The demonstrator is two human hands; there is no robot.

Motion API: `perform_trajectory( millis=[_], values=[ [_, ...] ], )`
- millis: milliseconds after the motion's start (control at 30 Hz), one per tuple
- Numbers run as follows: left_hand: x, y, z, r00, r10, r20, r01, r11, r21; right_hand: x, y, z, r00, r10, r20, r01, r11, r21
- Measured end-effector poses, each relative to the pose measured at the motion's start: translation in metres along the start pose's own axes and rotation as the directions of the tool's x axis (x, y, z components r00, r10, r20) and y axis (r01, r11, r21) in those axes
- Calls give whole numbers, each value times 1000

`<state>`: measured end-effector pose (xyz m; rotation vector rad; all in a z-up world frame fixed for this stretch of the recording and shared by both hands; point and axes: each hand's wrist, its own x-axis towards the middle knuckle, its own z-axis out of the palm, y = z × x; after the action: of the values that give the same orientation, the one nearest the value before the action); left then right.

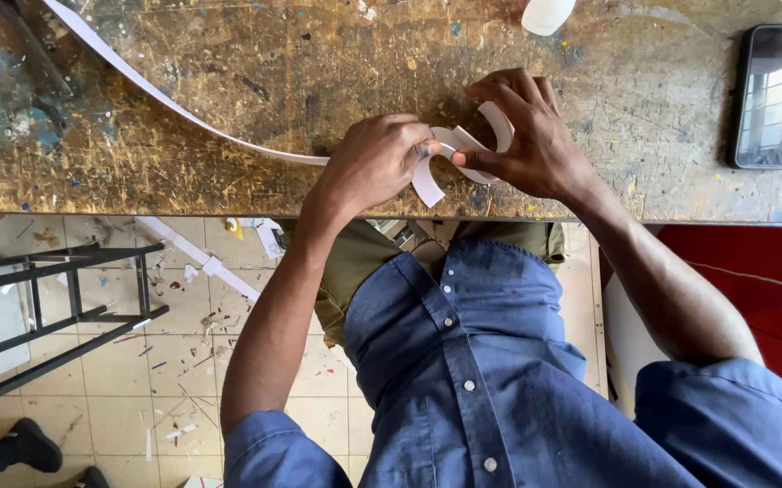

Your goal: Applying glue to the edge of a 3D letter and attaching a flexible edge strip to create the letter's depth.

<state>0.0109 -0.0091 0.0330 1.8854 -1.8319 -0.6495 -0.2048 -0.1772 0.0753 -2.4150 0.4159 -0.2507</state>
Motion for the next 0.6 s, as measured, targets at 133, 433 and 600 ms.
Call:
perform_trajectory(
  millis=[133,433,600],
  values=[
    [6,9,-17,997,26,72,-18,994,-106,-6,-2,4,998,57,-19,-57,998,4],
    [13,18,-25,993,-34,113,60,970,-234,-18,-2,17,980,16,-200,-6,999,53],
    [10,13,-12,998,-53,36,60,972,-226,-25,-8,19,966,21,-256,-12,999,37]
  ],
)
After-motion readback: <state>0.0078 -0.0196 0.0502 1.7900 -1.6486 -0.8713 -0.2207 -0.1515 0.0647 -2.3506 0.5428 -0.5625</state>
